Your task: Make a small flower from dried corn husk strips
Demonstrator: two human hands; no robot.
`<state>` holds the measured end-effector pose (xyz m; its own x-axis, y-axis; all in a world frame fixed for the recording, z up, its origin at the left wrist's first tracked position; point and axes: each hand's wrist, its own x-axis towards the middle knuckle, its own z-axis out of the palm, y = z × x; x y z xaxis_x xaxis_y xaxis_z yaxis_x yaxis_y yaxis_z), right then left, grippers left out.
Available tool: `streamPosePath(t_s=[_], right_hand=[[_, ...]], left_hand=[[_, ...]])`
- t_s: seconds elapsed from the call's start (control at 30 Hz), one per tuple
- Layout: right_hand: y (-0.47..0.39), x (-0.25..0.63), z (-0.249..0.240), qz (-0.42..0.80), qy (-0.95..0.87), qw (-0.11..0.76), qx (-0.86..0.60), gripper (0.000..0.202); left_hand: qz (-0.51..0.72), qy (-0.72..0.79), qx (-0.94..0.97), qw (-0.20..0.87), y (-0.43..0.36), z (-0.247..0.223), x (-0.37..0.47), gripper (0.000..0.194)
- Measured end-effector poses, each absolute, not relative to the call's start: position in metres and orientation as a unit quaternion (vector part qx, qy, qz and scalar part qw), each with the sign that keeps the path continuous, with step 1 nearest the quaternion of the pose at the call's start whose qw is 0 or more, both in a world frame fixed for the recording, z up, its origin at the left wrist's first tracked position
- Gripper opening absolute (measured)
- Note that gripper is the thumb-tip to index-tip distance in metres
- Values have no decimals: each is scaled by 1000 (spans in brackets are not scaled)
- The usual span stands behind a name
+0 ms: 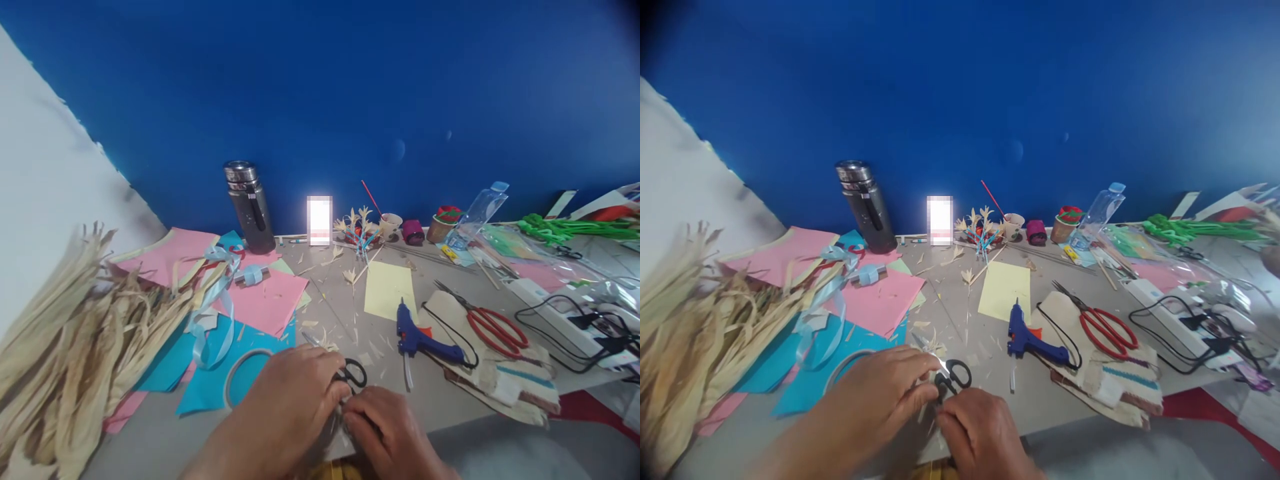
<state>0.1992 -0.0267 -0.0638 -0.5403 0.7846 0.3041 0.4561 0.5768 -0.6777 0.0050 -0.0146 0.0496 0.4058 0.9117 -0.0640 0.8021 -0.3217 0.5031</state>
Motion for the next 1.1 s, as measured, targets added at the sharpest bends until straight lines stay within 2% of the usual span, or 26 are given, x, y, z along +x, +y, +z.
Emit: streamPosePath(t_s=[0.17,0.37,0.47,0.53,0.63,0.77,0.93,1.1], right_hand=[[-29,193,-70,263,-846,309,-345,30],[-28,196,-89,262,-845,315,-344,30],[-25,200,-96,287,-831,327,-347,21],[-24,200,-96,298,-822,340,-348,21],[-24,199,-89,293,-817,365,-336,31],[-24,199,-80,261,-823,400,-308,46],[-24,199,-84,247,-834,388,-306,48],[-25,204,-102,239,-840,390,-293,30]], left_hand=[[34,564,801,197,25,51,26,31],[9,614,773,159,60,53,35,22],[54,643,746,164,81,51,37,21],[134,644,727,197,98,47,37,23],[259,612,678,313,123,42,34,19],[364,618,637,282,144,45,31,13],[379,629,613,291,169,48,42,13],[349,641,613,302,196,44,50,18]])
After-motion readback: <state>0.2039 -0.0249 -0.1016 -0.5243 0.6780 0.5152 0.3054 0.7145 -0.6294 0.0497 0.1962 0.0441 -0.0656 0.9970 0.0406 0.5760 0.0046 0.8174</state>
